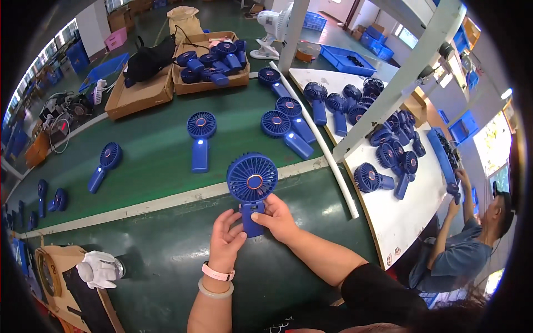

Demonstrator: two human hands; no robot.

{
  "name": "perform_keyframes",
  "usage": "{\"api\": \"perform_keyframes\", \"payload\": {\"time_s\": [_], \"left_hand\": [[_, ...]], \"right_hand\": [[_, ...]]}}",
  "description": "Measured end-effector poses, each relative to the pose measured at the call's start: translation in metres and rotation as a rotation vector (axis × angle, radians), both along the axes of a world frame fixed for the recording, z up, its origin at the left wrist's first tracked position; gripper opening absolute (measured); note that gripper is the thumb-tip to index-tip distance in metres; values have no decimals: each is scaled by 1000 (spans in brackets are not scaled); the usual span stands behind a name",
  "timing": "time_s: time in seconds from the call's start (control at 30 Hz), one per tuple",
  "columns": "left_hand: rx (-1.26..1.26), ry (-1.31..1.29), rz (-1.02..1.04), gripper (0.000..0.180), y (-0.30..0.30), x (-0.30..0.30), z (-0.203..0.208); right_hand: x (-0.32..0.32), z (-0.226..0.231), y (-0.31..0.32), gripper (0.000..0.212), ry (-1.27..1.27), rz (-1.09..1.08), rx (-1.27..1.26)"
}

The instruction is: The person picks up handheld fans from a conveyor belt and presses their power buttons to test them, placing fans onto an adjacent workbench. The person then wets a cloth with liquid from a bottle, wipes a handheld fan, and tests more fans from the conveyor.

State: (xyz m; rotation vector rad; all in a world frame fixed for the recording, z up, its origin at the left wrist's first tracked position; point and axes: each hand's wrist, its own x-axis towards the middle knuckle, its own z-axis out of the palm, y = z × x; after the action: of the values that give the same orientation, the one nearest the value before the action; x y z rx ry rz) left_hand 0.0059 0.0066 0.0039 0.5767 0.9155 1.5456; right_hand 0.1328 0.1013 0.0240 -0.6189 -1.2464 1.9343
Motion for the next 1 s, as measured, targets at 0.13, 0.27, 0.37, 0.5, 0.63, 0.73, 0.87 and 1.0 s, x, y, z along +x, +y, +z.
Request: {"api": "perform_keyframes", "payload": {"time_s": [0.13,0.27,0.37,0.5,0.63,0.73,0.87,1.0], "left_hand": [[53,-176,-50,62,0,-1,9],[-8,-59,-121,61,-3,0,4],[-30,-114,-64,56,-3,0,9],[-48,-139,-43,59,-3,0,11],[65,-303,-70,54,-6,-7,8],[136,-443,-88,48,-7,-9,5],[209,-512,-143,44,-4,-9,2],[231,-503,-150,43,-6,-12,1]], "right_hand": [[0,-9,-1,41,4,-34,16],[3,-8,7,43,-284,62,821],[-2,-12,2,42,-260,105,850],[-3,-17,11,37,-372,60,522],[4,-16,72,44,-628,-218,903],[20,-6,126,51,-1211,-656,1156],[33,-14,151,56,-1630,-717,921],[24,-13,148,54,-1691,-654,940]]}}
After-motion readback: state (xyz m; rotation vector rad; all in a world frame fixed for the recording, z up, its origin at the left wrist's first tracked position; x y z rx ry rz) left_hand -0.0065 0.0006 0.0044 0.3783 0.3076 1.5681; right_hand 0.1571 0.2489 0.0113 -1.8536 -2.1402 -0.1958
